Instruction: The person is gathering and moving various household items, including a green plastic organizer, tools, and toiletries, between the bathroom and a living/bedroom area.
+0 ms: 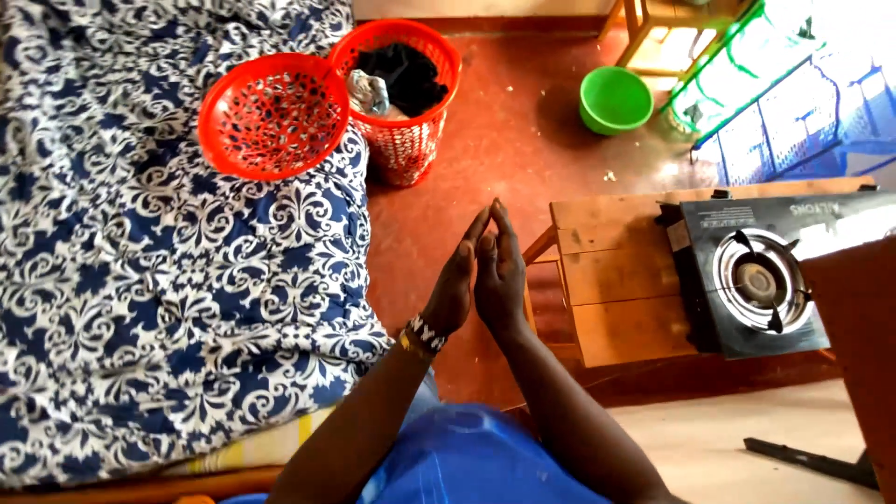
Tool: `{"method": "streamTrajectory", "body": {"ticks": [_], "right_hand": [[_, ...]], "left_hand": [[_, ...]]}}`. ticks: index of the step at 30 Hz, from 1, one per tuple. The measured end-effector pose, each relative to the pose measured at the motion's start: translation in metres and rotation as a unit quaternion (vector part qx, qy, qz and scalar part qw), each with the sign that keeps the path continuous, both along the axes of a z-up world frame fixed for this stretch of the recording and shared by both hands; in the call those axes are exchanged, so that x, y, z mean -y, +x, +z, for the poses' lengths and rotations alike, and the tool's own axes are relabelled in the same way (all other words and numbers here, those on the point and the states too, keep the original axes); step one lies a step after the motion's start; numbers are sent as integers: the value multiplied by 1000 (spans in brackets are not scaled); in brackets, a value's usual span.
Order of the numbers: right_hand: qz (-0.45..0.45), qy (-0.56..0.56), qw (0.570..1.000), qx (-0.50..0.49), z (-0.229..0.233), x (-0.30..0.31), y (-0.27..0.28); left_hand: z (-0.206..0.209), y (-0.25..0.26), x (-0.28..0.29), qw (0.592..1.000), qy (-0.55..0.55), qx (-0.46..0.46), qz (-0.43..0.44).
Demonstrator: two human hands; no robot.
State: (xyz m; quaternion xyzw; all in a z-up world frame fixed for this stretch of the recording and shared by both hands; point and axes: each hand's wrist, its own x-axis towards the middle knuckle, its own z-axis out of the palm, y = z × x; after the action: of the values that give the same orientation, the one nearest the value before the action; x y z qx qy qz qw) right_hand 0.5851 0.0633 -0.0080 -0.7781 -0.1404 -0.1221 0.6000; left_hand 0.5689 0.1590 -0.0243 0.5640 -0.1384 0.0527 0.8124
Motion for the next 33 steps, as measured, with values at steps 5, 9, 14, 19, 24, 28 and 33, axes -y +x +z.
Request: {"method": "streamTrajectory", "body": {"ticks": [5, 9, 14, 19, 24, 28, 33], "right_hand": [[-49, -8, 998, 50, -7, -27, 102], [-71, 22, 997, 4, 13, -35, 136], [-106, -18, 994, 25, 4, -33, 205], [-124, -26, 992, 18, 2, -26, 286], [-124, -12, 992, 31, 7, -12, 395], [-101, 8, 994, 35, 6, 1, 474], [-105, 6, 994, 10, 26, 12, 533]], "left_hand": [[12, 112, -28, 998, 32, 50, -22], [25, 161, -31, 998, 13, 19, -64], [20, 233, -27, 990, -28, 3, -137], [13, 317, -17, 982, -67, -6, -177], [6, 425, -1, 987, -43, 9, -155], [35, 491, 1, 988, 7, 12, -157], [23, 559, 13, 986, -26, -9, -165]]}}
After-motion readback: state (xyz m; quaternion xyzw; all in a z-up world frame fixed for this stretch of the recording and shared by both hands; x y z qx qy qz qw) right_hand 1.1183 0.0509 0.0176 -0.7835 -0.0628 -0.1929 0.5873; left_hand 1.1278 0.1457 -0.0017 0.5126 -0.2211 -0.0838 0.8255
